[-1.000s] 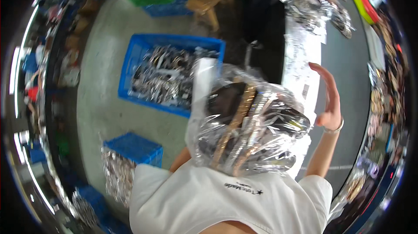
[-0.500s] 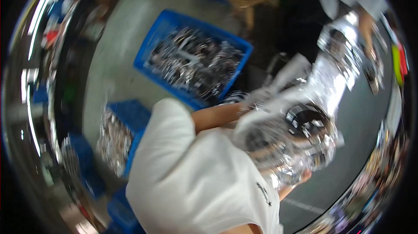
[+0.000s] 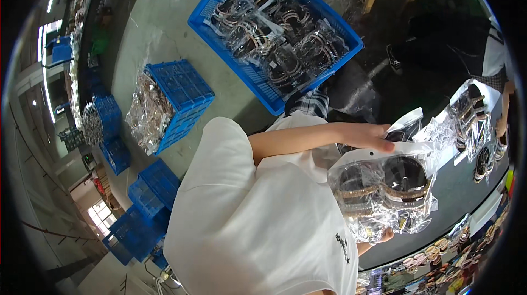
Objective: The person packages pairs of sandals into clear plastic bags at a factory workstation. They pick up sandals from a table, place them into bags, and seal them before moving the packaged items into a blue crate. The process is repeated for multiple pairs of sandals.
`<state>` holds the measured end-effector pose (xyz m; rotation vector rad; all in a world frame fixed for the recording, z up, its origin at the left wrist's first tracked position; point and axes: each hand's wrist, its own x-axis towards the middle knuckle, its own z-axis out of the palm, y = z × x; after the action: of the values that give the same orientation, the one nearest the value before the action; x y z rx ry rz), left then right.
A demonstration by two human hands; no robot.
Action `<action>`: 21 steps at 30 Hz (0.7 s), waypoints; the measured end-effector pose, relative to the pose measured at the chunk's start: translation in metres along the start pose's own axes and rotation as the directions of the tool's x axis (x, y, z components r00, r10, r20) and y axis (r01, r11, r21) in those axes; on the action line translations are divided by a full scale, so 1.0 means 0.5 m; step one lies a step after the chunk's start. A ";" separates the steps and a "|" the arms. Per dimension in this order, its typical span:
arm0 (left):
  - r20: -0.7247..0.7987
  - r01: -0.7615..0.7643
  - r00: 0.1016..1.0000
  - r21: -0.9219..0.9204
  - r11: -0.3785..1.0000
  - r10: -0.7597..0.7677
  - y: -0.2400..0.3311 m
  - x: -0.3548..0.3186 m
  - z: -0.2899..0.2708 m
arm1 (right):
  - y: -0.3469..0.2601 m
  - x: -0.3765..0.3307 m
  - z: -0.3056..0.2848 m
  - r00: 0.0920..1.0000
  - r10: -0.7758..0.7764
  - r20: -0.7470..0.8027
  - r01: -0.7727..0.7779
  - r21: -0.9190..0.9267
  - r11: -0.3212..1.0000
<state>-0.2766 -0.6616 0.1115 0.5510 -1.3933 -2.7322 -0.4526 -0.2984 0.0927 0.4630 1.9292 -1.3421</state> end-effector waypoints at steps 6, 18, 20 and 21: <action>-0.094 0.074 0.993 0.062 0.995 -0.068 0.001 -0.037 -0.011 | -0.045 0.011 0.040 0.999 -0.032 0.013 0.032 -0.015 0.999; -0.243 0.209 0.958 0.227 0.951 -0.152 -0.024 0.023 -0.079 | -0.108 0.026 0.128 0.999 -0.049 -0.014 0.047 -0.118 0.992; -0.175 0.118 0.980 0.126 0.985 -0.095 -0.016 0.068 -0.088 | -0.162 0.018 0.187 0.992 -0.044 0.120 0.055 -0.090 0.994; -0.189 0.070 0.981 0.089 0.994 -0.052 0.016 0.090 -0.089 | -0.210 0.017 0.217 0.967 -0.011 0.254 0.031 -0.074 0.997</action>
<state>-0.3054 -0.7090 0.0803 0.8441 -1.4881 -2.5890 -0.4875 -0.4395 0.1340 0.2212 1.7703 -1.2685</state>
